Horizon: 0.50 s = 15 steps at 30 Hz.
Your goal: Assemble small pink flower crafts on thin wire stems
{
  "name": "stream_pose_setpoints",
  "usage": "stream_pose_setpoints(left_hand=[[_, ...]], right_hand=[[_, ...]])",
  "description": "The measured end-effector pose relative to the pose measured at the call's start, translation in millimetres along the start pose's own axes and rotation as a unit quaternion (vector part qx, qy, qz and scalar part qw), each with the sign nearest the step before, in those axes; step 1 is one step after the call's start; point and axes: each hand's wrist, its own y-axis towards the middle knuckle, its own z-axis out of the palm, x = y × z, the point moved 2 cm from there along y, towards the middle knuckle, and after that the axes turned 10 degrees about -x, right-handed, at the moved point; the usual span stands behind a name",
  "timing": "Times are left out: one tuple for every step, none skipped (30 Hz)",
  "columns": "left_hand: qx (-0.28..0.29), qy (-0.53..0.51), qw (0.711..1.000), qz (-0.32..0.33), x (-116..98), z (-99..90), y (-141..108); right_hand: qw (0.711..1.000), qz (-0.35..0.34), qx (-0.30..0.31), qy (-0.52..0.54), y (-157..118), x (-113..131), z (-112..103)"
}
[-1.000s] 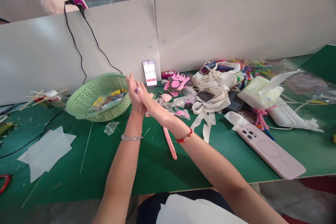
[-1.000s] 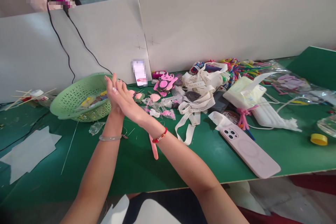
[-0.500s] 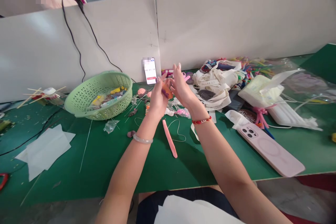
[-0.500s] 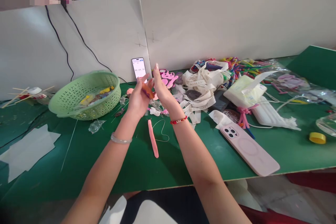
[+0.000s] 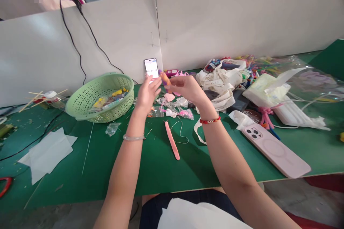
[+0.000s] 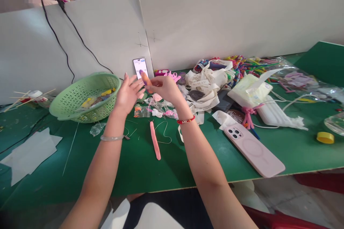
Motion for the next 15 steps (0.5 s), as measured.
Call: stream_pose_setpoints(left_hand=[[-0.003,0.006,1.0,0.013,-2,-13.0,4],[-0.017,0.035,0.999,0.035,-5,-27.0,8],[-0.035,0.086,0.994,0.058,-7,-40.7,11],[-0.058,0.153,0.983,0.079,-8,-53.1,14],[-0.065,0.234,0.966,0.092,-9,-62.6,16],[-0.064,0.314,0.943,0.094,-7,-69.1,17],[-0.041,0.374,0.923,0.083,-5,-72.0,17],[-0.005,0.42,0.905,0.072,-1,-71.6,17],[0.039,0.451,0.89,0.061,3,-68.4,16],[0.087,0.472,0.876,0.053,8,-63.2,15],[0.129,0.493,0.859,0.051,13,-57.0,14],[0.161,0.521,0.836,0.055,18,-50.5,13],[0.18,0.556,0.809,0.06,22,-44.6,12],[0.188,0.593,0.78,0.064,26,-39.5,11],[0.192,0.626,0.753,0.068,30,-35.2,10]], right_hand=[[1.0,0.001,-0.015,0.012,0,1,-4],[0.999,0.004,-0.027,0.027,0,1,-7],[0.998,0.009,-0.033,0.046,0,2,-9],[0.997,0.018,-0.033,0.069,0,2,-11],[0.995,0.031,-0.029,0.094,-1,2,-12],[0.992,0.047,-0.024,0.117,-1,3,-12],[0.989,0.062,-0.021,0.135,-2,3,-11],[0.986,0.077,-0.02,0.147,-3,3,-11],[0.984,0.09,-0.022,0.155,-3,3,-10],[0.981,0.103,-0.029,0.161,-3,2,-9],[0.978,0.116,-0.037,0.169,-3,0,-8],[0.974,0.128,-0.045,0.179,-3,-1,-8],[0.97,0.139,-0.049,0.191,-2,-3,-8],[0.966,0.147,-0.051,0.205,-1,-5,-8],[0.963,0.154,-0.049,0.218,-1,-6,-9]])
